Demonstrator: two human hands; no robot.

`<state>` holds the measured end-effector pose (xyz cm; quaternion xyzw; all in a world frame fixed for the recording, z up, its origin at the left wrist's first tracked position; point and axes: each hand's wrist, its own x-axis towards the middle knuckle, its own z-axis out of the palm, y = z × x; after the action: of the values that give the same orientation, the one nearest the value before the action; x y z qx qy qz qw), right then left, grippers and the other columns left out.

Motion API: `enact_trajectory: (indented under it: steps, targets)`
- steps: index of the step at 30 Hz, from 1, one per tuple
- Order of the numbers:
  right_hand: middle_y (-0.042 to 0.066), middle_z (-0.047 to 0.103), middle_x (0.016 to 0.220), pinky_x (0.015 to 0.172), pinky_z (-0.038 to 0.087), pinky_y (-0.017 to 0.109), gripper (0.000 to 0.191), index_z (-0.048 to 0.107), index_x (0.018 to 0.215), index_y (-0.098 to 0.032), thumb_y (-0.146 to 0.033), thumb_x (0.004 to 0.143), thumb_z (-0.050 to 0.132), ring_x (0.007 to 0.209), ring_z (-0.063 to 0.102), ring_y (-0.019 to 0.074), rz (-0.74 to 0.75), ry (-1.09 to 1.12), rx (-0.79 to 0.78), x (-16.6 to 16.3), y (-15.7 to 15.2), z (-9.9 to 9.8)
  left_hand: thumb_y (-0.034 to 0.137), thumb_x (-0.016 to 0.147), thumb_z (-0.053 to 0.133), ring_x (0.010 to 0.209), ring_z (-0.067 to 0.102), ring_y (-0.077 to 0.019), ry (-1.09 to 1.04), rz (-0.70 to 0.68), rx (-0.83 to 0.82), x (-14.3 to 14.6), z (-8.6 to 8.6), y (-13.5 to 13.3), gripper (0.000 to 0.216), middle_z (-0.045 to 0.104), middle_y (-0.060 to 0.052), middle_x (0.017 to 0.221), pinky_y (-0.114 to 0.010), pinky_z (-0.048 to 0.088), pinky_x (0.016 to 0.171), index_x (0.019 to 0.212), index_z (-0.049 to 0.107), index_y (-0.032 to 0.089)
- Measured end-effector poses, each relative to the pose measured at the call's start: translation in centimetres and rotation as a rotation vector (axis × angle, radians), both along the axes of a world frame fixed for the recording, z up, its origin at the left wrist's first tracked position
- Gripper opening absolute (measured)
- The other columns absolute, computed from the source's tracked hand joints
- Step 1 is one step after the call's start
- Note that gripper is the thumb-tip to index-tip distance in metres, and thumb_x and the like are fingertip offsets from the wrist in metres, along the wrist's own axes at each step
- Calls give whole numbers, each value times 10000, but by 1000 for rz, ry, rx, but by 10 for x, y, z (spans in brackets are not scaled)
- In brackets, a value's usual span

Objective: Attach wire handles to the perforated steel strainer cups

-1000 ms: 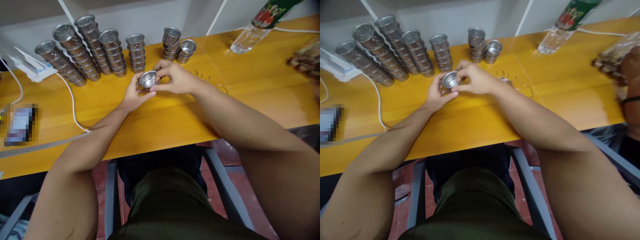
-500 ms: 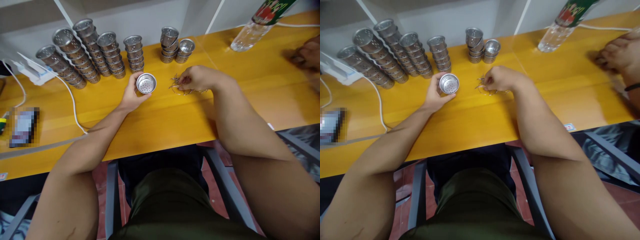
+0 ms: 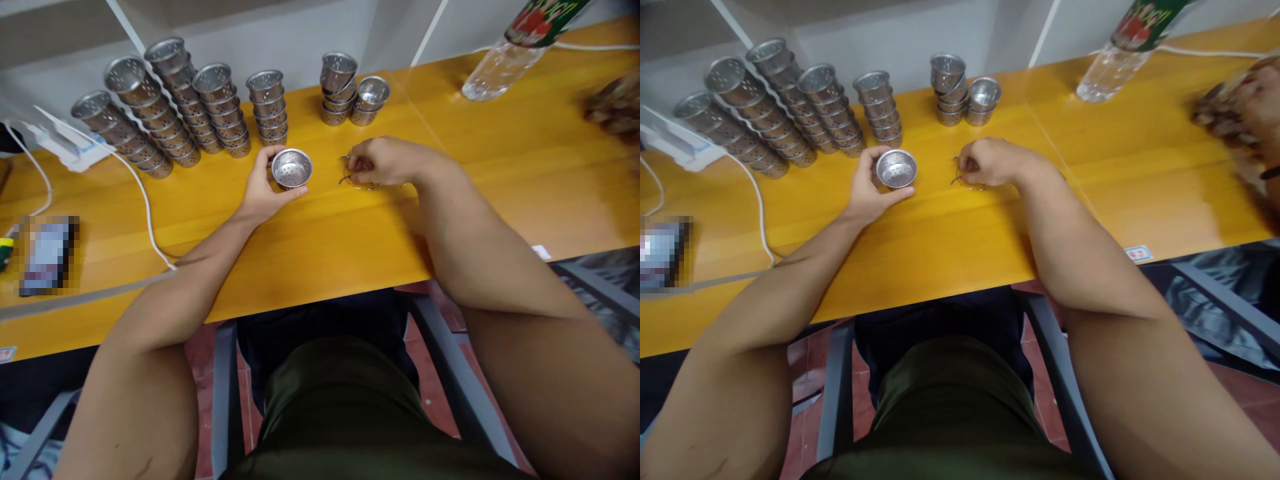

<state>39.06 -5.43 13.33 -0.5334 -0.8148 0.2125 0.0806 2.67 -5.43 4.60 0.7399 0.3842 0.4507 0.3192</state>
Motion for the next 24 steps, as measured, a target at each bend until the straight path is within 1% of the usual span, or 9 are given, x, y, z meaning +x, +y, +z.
enact_trajectory:
  steps: [2,4,9,12,15,17,19,21,24]
  targets:
    - [63,903,1045,835,533,392,140,841,1082,-237,-100,1085,868,867,751,238,61,-70,-15,-2,1,1,764,837,1211,1819,613,-476,0,-1,-6,1,1,-1,1126,673,-159,1769,-604,551,1551,1692,634,313]
    - [57,906,1062,853,552,401,136,849,1070,-257,-129,1109,826,909,778,263,81,-152,21,-5,3,-2,765,840,1211,1817,615,-477,-5,-6,-9,1,1,-2,1124,677,-157,1761,-610,555,1549,1695,637,317]
    - [120,868,1047,946,613,472,154,788,951,-269,-249,1027,920,1077,823,382,35,-324,97,-20,4,-11,703,853,1220,1810,622,-471,-10,-9,-20,2,2,-3,1094,684,-154,1747,-605,555,1555,1696,645,311]
    - [122,861,1104,999,624,491,177,752,985,-272,-276,1028,923,1124,822,393,59,-294,91,-24,-3,-4,693,850,1220,1801,632,-466,-14,-4,-17,2,2,-4,1096,680,-158,1759,-607,556,1557,1696,640,307]
    - [105,861,1102,999,637,491,177,721,1063,-284,-215,1020,878,1050,795,352,28,-130,98,-20,-10,8,722,816,1226,1796,644,-469,-34,-16,-17,2,2,-5,1120,692,-160,1748,-622,550,1563,1676,642,303]
    - [105,865,1096,976,640,481,224,685,1077,-289,-155,989,842,996,764,316,2,76,96,-17,-14,14,739,786,1240,1776,666,-466,-36,-12,-27,2,2,-4,1136,708,-153,1731,-635,544,1568,1660,657,308]
    - [115,866,1096,960,636,482,236,685,1080,-288,-154,964,841,950,742,286,-10,337,59,-16,-17,16,754,754,1258,1742,693,-462,-28,5,-25,2,1,-2,1143,725,-142,1698,-658,543,1564,1637,687,309]
    - [110,870,1060,919,641,492,234,742,1096,-284,-264,943,918,870,714,266,-30,564,1,-21,-21,17,764,721,1275,1713,708,-463,-25,19,-4,2,0,-1,1138,735,-134,1653,-677,545,1553,1604,726,301]
    - [73,901,1033,855,666,498,430,830,1125,-300,-539,883,1093,780,677,247,-62,787,-67,-36,-29,17,774,691,1293,1669,724,-453,-31,9,32,2,-1,1,1107,743,-125,1589,-668,563,1526,1546,778,296]
